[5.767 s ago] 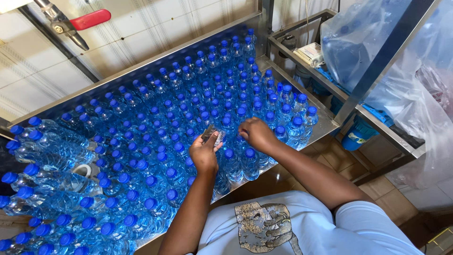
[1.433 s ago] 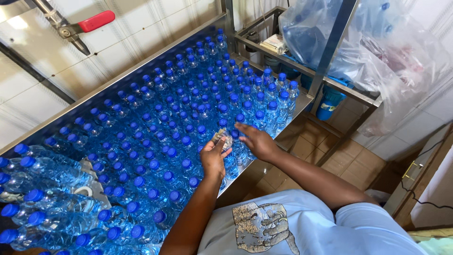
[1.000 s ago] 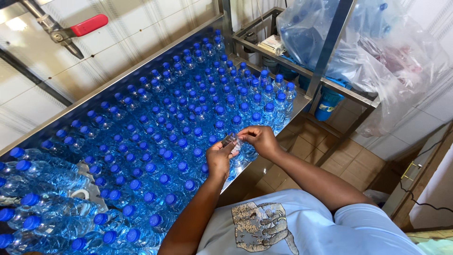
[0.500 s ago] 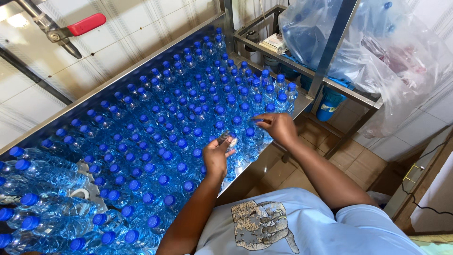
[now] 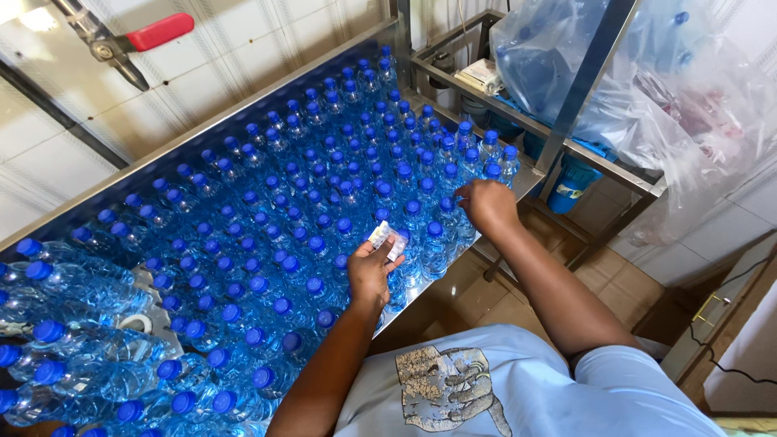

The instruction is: The person applies small white labels to the necks of blue-capped water bottles arranged on a metal tray. They peel each label from a backing sheet and press it onto a bottle, working systematically across the rows.

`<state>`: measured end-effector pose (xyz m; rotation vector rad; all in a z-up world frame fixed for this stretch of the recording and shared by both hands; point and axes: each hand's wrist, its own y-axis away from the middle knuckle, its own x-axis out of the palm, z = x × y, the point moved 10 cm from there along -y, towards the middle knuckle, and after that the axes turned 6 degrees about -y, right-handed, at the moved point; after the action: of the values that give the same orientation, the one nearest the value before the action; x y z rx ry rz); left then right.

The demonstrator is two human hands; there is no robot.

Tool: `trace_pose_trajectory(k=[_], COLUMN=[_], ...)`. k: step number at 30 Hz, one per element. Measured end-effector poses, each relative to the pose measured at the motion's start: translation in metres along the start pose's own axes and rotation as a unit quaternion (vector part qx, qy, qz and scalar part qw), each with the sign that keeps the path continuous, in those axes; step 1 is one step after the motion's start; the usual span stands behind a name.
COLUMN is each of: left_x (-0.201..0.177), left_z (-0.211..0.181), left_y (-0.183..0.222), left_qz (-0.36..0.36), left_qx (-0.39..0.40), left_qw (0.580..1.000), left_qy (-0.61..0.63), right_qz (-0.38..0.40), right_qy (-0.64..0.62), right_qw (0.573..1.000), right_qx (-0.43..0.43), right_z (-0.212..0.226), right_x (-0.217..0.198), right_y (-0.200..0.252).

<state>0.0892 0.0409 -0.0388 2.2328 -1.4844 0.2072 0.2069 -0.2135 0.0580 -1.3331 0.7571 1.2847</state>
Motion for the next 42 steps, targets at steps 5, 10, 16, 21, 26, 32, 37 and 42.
trace_pose_trajectory(k=[5,10,16,21,26,32,37,42], left_x=[0.011,0.011,0.022,0.04,0.05,0.052,0.056,0.063], left_z=[0.0,0.012,0.027,0.033,0.037,0.03,0.022,0.02], left_y=[0.006,0.003,0.002,0.008,0.008,0.011,0.013,0.017], left_qz=[0.015,0.025,0.046,0.084,0.099,0.07,0.041,0.016], left_qx=[0.002,-0.004,-0.007,-0.021,-0.012,0.02,0.024,0.007], left_qw=[1.0,1.0,0.999,0.996,0.993,0.988,0.987,0.985], left_qy=[0.002,-0.01,0.01,-0.016,-0.066,-0.135,-0.156,-0.17], right_qz=[-0.01,-0.046,0.04,0.074,0.083,0.07,-0.038,0.217], right_qy=[-0.14,-0.209,-0.202,-0.583,-0.633,-0.664,-0.571,-0.72], right_qw=[0.99,0.976,0.972,0.809,0.769,0.743,0.82,0.659], right_qx=[-0.021,-0.045,-0.111,-0.008,0.036,0.045,-0.005,-0.005], right_z=[0.023,0.026,0.039,0.047,0.042,0.034,0.021,0.031], right_x=[0.006,0.002,0.019,0.033,0.033,0.038,0.012,0.034], right_y=[-0.006,0.029,0.063,0.069,0.072,0.072,0.069,0.071])
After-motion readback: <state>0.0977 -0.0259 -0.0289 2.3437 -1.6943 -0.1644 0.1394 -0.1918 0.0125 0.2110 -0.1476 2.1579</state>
